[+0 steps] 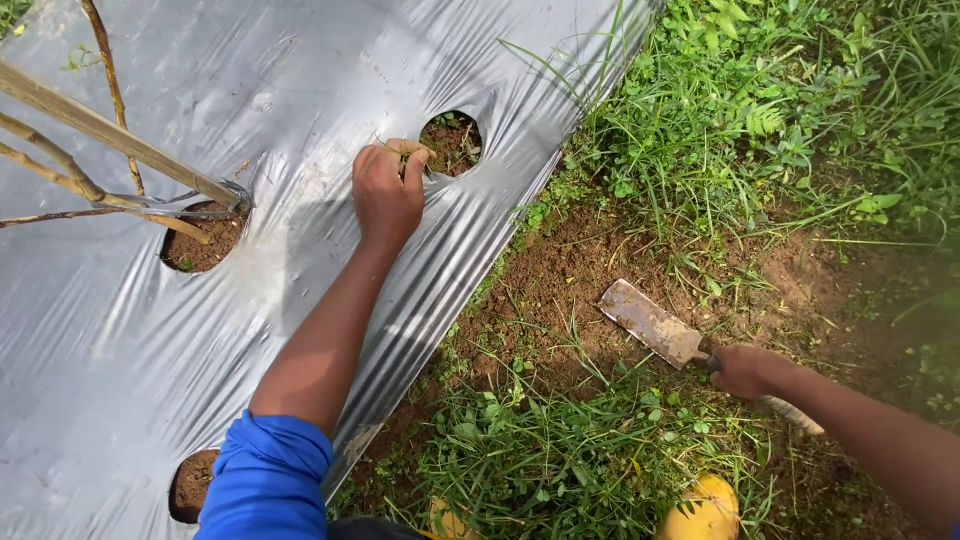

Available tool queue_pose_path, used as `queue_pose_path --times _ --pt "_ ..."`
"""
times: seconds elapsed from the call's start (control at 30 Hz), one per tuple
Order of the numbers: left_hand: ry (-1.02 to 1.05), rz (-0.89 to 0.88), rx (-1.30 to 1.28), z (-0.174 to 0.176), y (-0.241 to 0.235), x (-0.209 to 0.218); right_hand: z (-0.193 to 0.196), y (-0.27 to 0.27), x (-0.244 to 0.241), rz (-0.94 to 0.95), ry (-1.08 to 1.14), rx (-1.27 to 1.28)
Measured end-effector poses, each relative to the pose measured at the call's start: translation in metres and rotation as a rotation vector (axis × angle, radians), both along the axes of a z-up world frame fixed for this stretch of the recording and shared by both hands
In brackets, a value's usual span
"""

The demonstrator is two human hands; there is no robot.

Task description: Using a hand trowel to remove weeds from the soil adjacent to a plastic-covered garden bed.

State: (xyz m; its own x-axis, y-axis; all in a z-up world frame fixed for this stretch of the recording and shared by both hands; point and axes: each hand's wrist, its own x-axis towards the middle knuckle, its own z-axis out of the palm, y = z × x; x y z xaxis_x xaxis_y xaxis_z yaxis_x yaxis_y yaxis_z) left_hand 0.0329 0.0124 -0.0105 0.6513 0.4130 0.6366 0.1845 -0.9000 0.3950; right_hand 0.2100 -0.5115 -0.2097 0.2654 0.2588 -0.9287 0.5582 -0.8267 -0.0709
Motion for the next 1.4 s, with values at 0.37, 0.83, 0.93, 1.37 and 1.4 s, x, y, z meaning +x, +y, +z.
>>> queue_pose_path --times 0.37,0.83,0.93,1.37,1.4 --pt "-0.029 -0.085 -0.203 0.004 0.008 -0.006 -0.009 -0.006 -0.003 0.119 -0.032 0.019" --pt "-0.137 -0.050 -0.727 0.061 0.004 0.005 0.025 0.014 -0.005 0.050 -0.029 -0.036" --pt "-0.085 -0.066 -0.585 0.055 -0.004 -0.003 0.032 0.015 -0.006 0.023 -0.004 -0.022" --pt "1.339 -0.619 -0.241 0.064 -0.153 -0.003 0.037 0.018 -0.005 0.039 -0.019 -0.038" --pt "1.572 -0.587 -0.273 0.083 -0.170 0.001 0.036 0.016 -0.005 0.033 -0.025 -0.022"
